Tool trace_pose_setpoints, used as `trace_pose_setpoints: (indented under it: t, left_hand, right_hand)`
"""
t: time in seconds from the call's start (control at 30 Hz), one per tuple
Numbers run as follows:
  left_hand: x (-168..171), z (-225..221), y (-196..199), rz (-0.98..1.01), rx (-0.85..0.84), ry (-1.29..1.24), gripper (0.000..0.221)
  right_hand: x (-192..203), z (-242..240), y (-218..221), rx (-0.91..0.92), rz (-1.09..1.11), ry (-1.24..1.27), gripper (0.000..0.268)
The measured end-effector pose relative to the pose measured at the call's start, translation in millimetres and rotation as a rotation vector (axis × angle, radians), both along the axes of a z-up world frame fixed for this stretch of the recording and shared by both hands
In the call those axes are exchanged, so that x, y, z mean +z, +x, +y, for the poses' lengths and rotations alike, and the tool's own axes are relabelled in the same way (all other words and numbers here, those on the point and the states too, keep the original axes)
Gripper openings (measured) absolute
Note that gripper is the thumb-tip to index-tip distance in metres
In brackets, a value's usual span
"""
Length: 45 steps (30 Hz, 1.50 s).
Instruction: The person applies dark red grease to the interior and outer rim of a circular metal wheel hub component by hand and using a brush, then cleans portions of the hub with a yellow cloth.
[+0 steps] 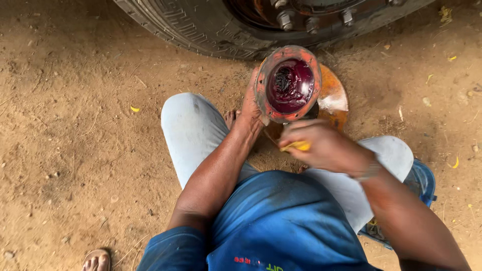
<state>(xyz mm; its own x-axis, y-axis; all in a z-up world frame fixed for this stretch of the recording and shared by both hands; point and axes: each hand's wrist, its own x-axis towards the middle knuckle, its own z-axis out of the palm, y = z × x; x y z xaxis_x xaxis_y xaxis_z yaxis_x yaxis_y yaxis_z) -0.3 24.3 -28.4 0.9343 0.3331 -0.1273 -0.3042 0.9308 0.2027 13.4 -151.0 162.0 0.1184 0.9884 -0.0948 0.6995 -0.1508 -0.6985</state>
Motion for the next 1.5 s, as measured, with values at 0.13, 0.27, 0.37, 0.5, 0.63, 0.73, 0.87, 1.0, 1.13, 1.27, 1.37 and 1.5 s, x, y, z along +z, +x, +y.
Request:
trace_pose_setpoints:
  t: [0.13,0.27,0.37,0.5,0.63,0.73,0.87,1.0,1.13,1.27,1.37,1.5]
  left_hand:
    - [13.9,-4.7,0.3,-0.043,-0.047,0.060,0.054]
    - [41.5,-9.3,4.6,-0.173,-0.190,0.062,0.057]
    - [48.1,-15.4,2.8,-0.113,-0.222,0.029,0.052]
    - [42.3,-15.8,0.2,-0.109,-0.202,0.065,0.043]
    - [33.3,-14.4,0.7,-0.094,-0.222,0.146,0.038]
    - [30.9,-16.8,6.8,-0.033,-0.336,0.210,0.042]
    - [27.2,-25.8,6.5,-0.097,-0.341,0.140,0.051]
    - [29.6,-20.5,0.5,-0.018,-0.248,0.234,0.053]
    - [47.5,-9.1,-1.2,0.024,-0.202,0.271,0.056]
    - [66.4,-5.4,-11.2,-0.004,-0.247,0.181,0.057]
    - [87.7,-6.6,-7.8,-0.121,-0.080,0.775,0.057]
    - [76.2,-12.0,-7.4,-0.090,-0.303,0.060,0.056]
  right_hand:
    - [39.7,-27.6,34.1,-0.265,0.028,0.389,0.015]
    - [70.4,-6.6,57.5,-0.396,-0.276,0.382,0.014]
    - [75.7,17.5,55.2,-0.237,-0.353,0.423,0.023]
    - [59.7,57.3,50.4,0.050,-0.483,0.502,0.020]
    - [51.5,58.4,70.4,0.037,-0.496,0.436,0.016]
    - [44.2,41.0,85.5,-0.034,-0.506,0.395,0.016]
    - [27.1,8.3,102.4,-0.157,-0.475,0.329,0.016]
    - [7.0,-18.2,116.6,-0.323,-0.403,0.124,0.014]
    - [1.6,-37.6,108.6,-0.348,-0.361,-0.091,0.021]
    - [25.9,-46.1,96.1,-0.406,-0.324,0.376,0.022]
    - [30.9,-28.4,89.9,-0.366,-0.496,0.479,0.028]
    - [-2.9,-27.5,87.3,-0.354,-0.485,0.486,0.028]
